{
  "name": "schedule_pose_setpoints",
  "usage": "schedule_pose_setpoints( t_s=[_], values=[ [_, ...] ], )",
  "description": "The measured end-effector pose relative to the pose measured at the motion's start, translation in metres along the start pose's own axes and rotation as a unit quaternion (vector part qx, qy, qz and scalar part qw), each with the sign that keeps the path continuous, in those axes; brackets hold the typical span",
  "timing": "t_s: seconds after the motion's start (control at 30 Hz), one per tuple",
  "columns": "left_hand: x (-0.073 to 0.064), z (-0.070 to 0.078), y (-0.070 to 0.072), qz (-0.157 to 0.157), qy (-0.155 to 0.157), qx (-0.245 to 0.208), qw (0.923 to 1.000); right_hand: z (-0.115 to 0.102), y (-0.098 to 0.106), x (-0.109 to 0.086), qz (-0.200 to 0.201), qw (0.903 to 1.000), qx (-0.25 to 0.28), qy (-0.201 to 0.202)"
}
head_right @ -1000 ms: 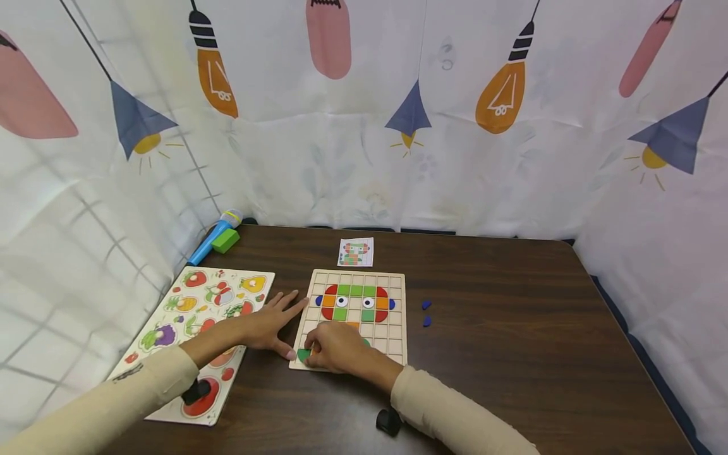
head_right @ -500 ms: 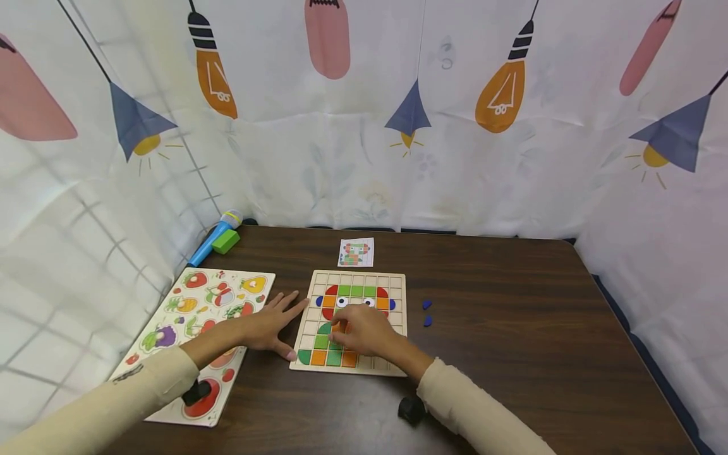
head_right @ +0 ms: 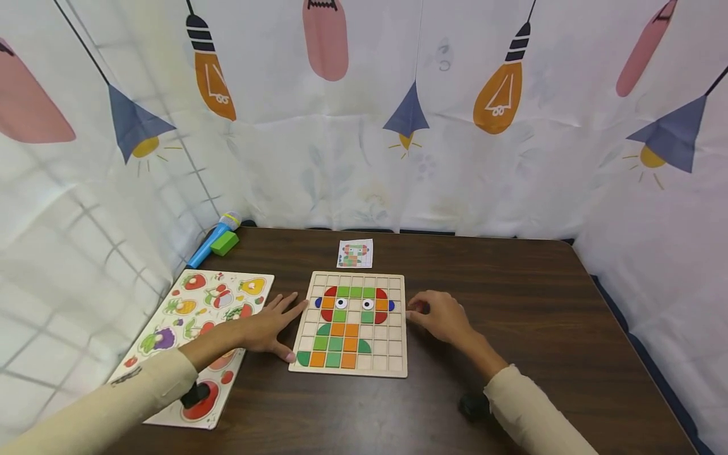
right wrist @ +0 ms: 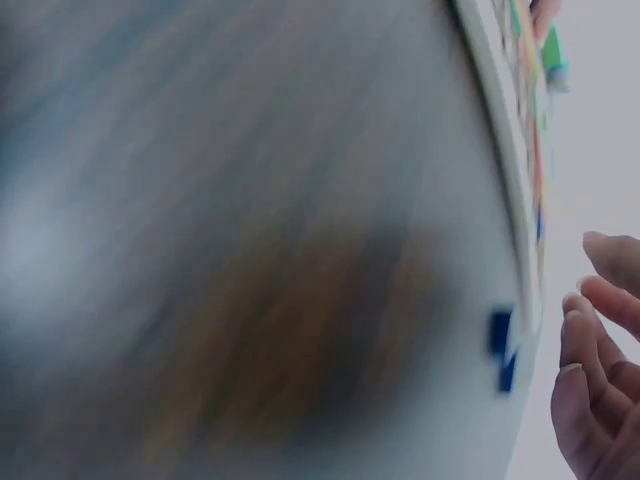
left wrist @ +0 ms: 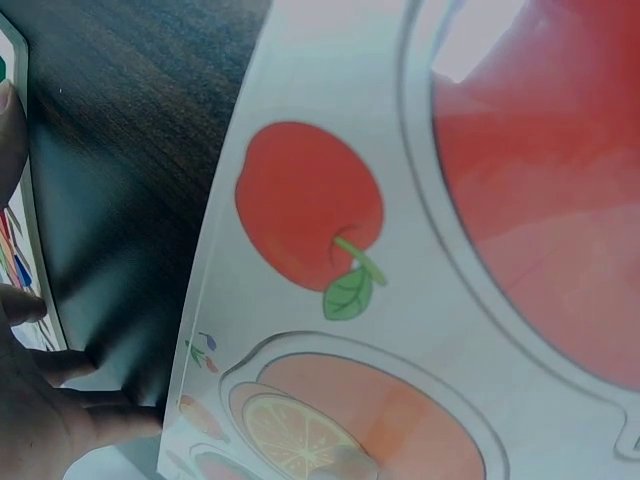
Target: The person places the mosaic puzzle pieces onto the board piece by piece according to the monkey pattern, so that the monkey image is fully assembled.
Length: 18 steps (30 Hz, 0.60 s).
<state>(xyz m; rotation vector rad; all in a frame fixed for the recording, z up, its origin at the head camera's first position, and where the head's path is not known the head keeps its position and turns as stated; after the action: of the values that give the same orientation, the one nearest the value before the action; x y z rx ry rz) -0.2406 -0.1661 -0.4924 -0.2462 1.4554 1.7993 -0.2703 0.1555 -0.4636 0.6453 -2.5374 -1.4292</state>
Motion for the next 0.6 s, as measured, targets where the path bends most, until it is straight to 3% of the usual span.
schedule_pose_setpoints(
  t_s=[0.27,0.6],
  values=[
    [0.001,0.000,-0.001,0.000,-0.004,0.002,1.0000,0.034,0.006,-0.026,0.005,0.9994,-0.018,-0.029],
    [-0.002,0.002,0.001,0.004,-0.007,-0.005,1.0000,0.032,0.000,-0.030,-0.001,0.9979,-0.051,-0.041]
  ],
)
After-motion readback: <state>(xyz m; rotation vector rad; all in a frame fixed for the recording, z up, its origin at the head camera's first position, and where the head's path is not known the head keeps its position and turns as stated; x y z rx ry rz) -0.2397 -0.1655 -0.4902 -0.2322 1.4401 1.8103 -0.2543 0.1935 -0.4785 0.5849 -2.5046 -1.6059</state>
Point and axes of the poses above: each hand's wrist, its own x-axis towards the middle knuckle, its own y-axis out of the back of the hand, z = x × y, the point moved 9 cm from there along x, towards the middle knuckle, and after that the axes turned 11 degrees about -z, right-handed, at the moved point
